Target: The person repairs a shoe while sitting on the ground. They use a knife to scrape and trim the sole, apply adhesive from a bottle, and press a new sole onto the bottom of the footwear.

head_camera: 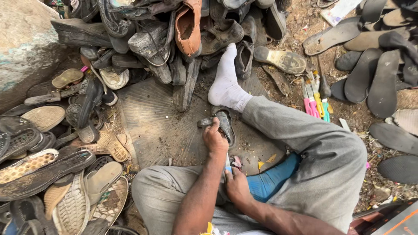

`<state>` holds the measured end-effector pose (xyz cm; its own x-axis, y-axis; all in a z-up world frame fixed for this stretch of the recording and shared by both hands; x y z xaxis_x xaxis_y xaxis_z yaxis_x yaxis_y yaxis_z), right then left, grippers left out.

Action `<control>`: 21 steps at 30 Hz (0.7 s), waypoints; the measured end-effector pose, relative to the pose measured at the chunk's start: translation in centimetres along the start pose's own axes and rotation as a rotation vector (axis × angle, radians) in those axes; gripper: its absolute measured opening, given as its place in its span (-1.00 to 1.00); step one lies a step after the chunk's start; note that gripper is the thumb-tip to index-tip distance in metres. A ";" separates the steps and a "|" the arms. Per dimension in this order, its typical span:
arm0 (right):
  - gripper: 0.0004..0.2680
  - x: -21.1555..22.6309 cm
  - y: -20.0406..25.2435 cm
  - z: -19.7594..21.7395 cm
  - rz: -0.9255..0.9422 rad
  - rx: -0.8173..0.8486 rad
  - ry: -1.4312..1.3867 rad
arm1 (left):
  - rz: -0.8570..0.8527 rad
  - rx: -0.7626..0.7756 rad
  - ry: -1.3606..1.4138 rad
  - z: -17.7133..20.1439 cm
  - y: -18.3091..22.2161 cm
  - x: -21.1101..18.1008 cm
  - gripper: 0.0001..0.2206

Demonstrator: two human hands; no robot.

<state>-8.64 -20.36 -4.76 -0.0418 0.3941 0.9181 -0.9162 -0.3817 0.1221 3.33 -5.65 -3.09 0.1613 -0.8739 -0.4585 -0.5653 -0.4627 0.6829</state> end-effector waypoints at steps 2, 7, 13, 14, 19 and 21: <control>-0.81 0.4 -0.4 0.0 0.033 -0.021 -0.051 | -0.004 -0.044 -0.036 -0.2 -0.1 0.4 -0.80; -0.85 2.3 -1.8 -0.7 -0.364 0.067 -0.310 | -0.280 -0.025 -0.813 0.6 0.6 -2.4 -0.57; -0.81 2.0 -2.7 2.1 -0.370 0.157 -0.479 | -1.607 0.970 -2.187 -1.9 3.7 -8.3 -0.78; -0.85 2.1 -3.1 2.6 -0.334 0.159 -0.510 | -1.438 1.109 -2.284 -1.8 3.0 -8.5 -0.77; -0.91 2.6 -3.2 5.1 -0.534 0.201 -0.413 | -1.281 1.240 -2.298 1.2 0.3 -4.0 -0.73; -0.79 0.7 -4.1 6.0 -0.532 0.209 -0.133 | -1.392 1.104 -2.155 1.2 0.2 -1.6 -0.65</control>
<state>-2.52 -23.59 -2.37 0.4647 0.4736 0.7481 -0.6989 -0.3226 0.6383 1.97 -4.18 -2.92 0.4238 0.8913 -0.1612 -0.9023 0.3999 -0.1610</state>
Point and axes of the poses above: each hand's wrist, its own y-axis away from the middle knuckle, its own z-axis out of the back of the hand, x = y × z, the point moved 2 cm from there along -y, towards the middle knuckle, and after that the axes turned 14 degrees about z, right-handed, at the moved point
